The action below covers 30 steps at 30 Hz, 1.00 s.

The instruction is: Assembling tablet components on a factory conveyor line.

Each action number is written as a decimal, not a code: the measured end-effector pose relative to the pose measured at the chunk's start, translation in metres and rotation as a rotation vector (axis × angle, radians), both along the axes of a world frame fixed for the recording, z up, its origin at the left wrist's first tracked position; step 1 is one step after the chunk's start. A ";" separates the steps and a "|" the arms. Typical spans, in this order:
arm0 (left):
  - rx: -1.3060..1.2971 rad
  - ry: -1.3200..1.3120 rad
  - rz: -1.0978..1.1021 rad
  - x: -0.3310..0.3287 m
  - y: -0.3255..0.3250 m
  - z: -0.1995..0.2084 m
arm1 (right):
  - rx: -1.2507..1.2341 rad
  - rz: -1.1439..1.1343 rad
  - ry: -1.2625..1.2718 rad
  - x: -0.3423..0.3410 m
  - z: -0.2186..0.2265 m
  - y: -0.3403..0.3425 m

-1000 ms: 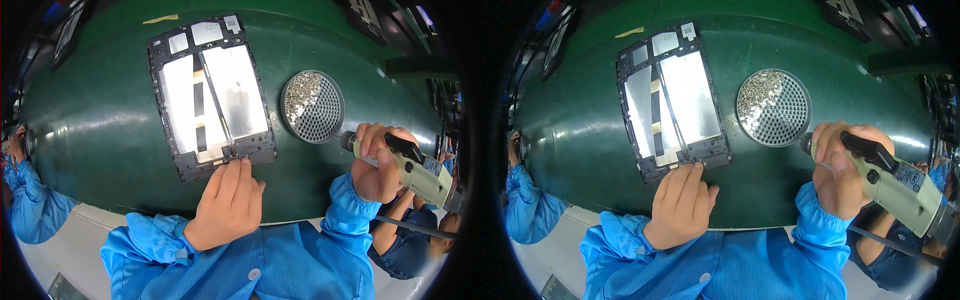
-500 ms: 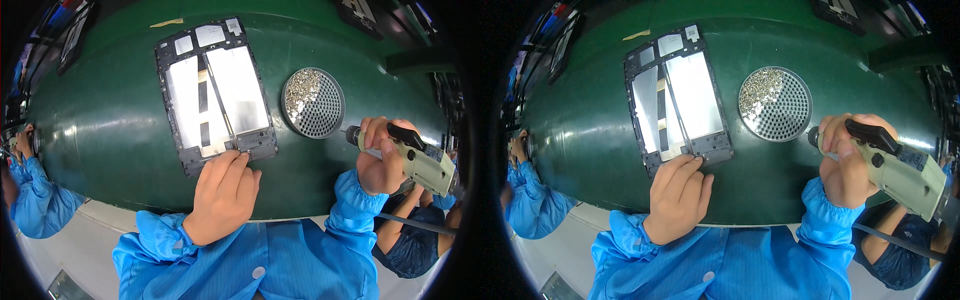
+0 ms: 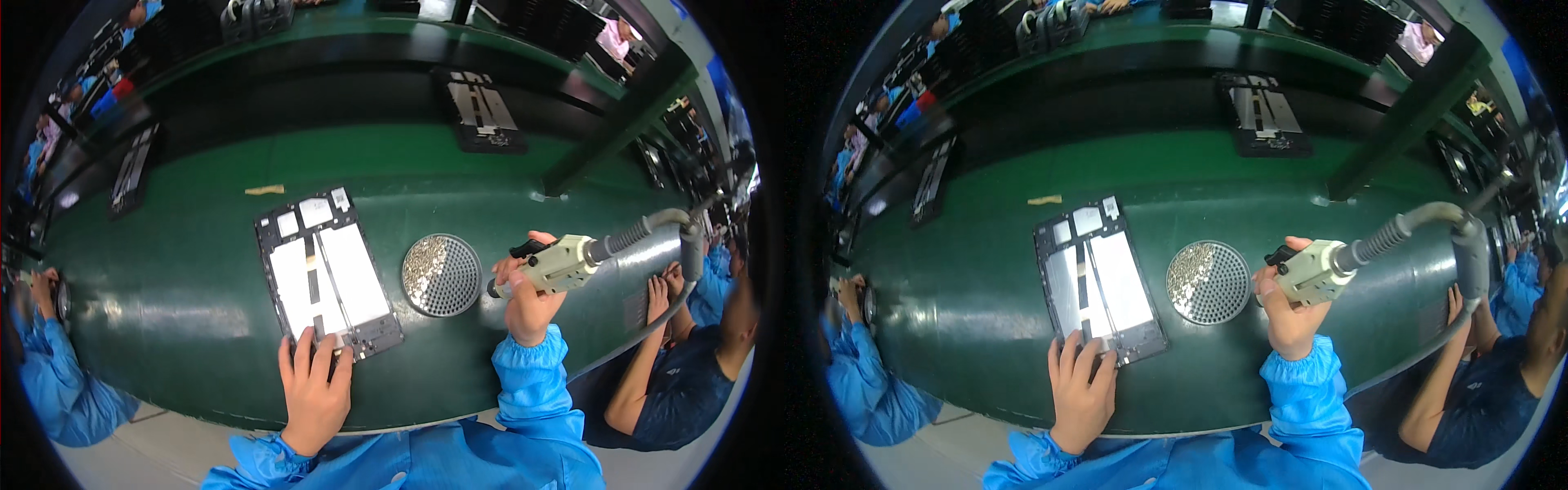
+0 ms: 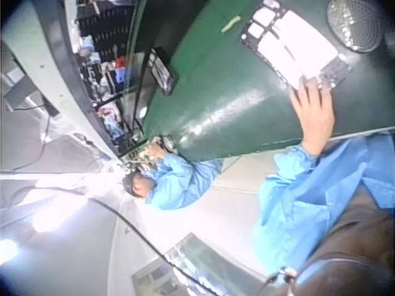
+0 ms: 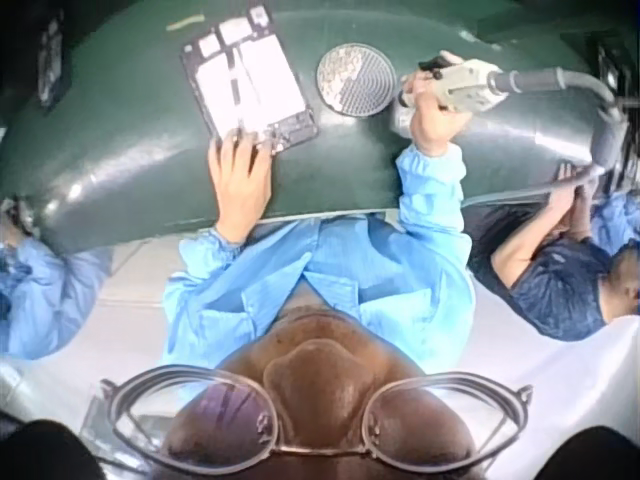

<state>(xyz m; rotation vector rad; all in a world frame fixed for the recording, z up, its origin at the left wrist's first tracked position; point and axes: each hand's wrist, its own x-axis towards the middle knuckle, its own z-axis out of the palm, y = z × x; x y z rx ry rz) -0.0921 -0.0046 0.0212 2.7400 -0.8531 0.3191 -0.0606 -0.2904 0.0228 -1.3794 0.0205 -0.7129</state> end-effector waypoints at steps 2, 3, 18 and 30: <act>0.016 0.031 0.024 0.001 0.003 0.000 | 0.022 0.004 0.042 0.002 -0.001 -0.001; -0.007 0.037 0.028 0.003 0.003 -0.004 | 0.028 0.013 0.036 0.004 -0.003 -0.002; -0.082 -0.038 -0.009 0.097 0.022 -0.027 | -0.071 -0.081 0.134 0.004 0.001 -0.002; -0.118 -0.093 0.049 0.091 0.012 -0.031 | -0.083 -0.040 0.145 -0.001 0.006 -0.006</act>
